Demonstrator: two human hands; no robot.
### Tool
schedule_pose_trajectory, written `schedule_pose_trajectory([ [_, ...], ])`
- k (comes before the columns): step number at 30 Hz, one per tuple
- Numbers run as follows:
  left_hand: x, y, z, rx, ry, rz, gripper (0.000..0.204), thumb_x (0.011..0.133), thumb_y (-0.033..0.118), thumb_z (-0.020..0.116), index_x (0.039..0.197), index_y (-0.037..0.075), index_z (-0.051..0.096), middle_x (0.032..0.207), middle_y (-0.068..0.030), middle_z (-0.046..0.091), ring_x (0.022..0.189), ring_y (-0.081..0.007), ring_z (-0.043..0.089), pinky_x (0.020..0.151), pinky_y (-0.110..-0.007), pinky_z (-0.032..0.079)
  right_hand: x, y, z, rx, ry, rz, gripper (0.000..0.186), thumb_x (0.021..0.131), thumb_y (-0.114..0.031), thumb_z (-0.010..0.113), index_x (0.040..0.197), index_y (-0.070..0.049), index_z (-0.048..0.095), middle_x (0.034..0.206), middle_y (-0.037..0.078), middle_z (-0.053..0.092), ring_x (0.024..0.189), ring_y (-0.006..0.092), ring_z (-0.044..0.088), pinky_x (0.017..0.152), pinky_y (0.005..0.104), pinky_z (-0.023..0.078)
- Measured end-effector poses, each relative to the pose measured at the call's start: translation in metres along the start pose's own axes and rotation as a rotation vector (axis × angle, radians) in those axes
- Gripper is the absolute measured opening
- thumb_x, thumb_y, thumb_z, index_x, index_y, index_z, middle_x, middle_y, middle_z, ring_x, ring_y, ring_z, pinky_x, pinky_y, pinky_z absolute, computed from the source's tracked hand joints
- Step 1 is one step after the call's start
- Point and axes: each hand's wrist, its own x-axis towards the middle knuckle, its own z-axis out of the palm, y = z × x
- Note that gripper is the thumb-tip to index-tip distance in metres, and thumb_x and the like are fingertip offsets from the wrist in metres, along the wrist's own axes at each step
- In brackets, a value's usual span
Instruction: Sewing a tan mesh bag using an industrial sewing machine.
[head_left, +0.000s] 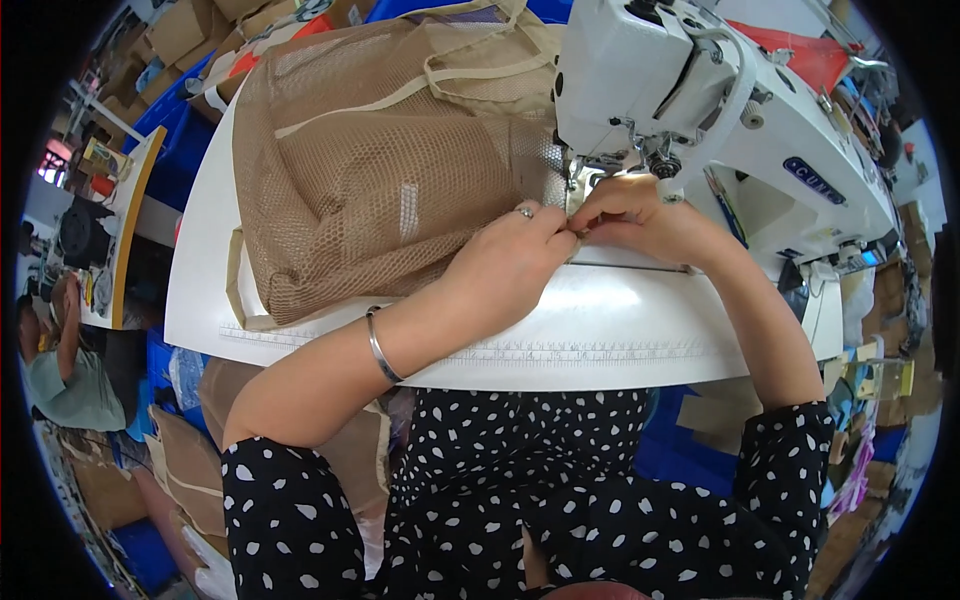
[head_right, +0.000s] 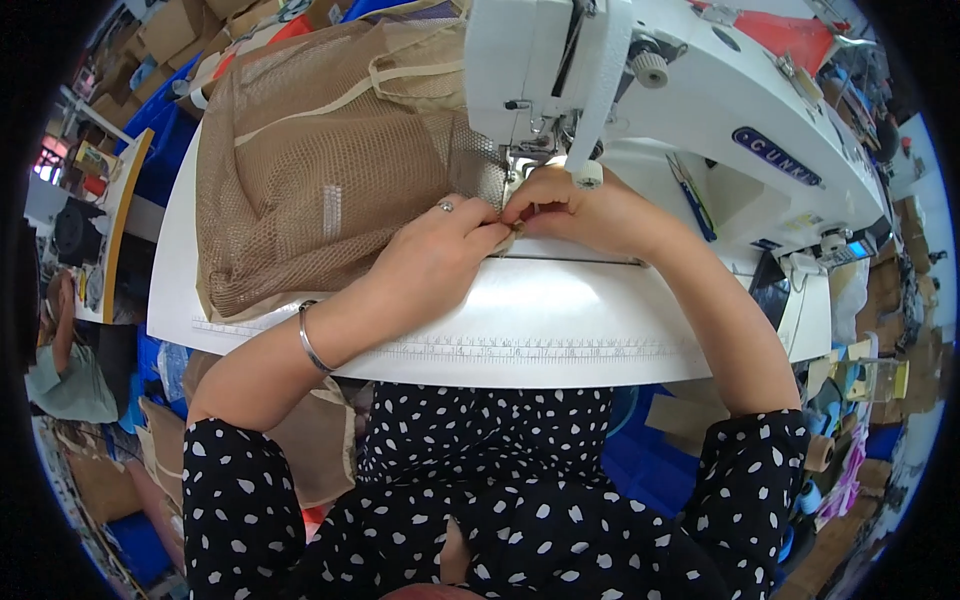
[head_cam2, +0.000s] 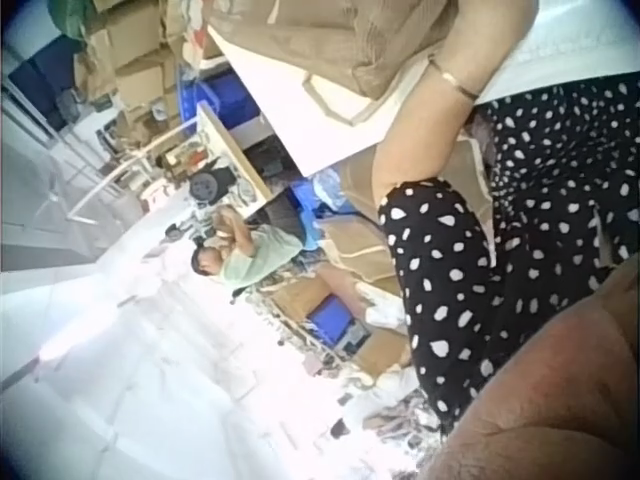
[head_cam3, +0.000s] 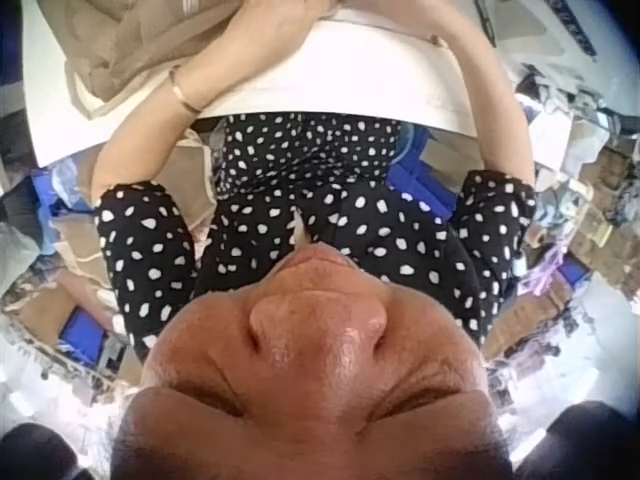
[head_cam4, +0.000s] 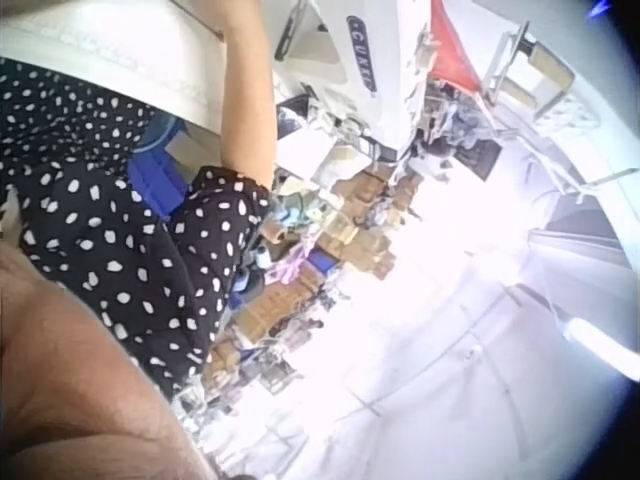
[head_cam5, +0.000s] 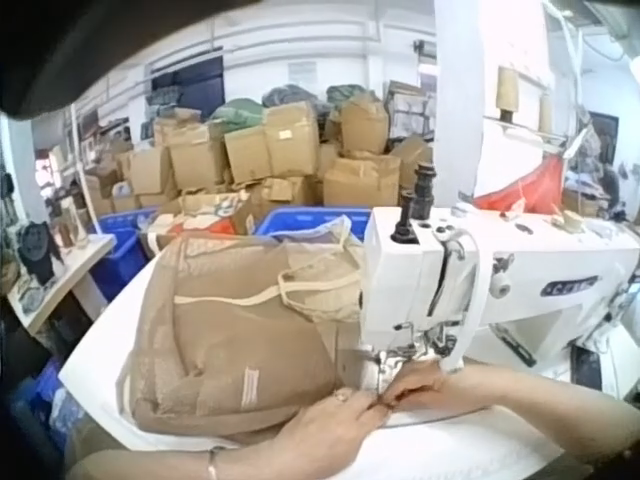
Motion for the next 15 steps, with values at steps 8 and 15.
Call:
schedule_pose_trajectory([
  [8,-0.005,-0.001,0.003,0.007,0.029,0.033,0.029,0.086,0.003,0.058,0.113,-0.001,0.067,0.108,-0.0124,0.060,0.100,-0.0316,0.060,0.086,-0.040,0.055,0.009,-0.006,-0.009,-0.177,-0.126,-0.095,0.013,0.086,-0.011,0.074,0.097,-0.005,0.071,0.094,0.009,0.070,0.090,0.0262,0.068,0.082,0.0369,0.054],
  [15,-0.003,0.000,0.002,0.006,0.018,0.029,0.030,0.085,0.003,0.058,0.113,-0.001,0.066,0.109,-0.0126,0.060,0.103,-0.0318,0.060,0.087,-0.040,0.055,0.007,0.000,-0.005,-0.236,-0.033,-0.205,0.010,0.084,-0.007,0.076,0.092,-0.003,0.071,0.089,0.010,0.071,0.085,0.0253,0.068,0.076,0.0346,0.054],
])
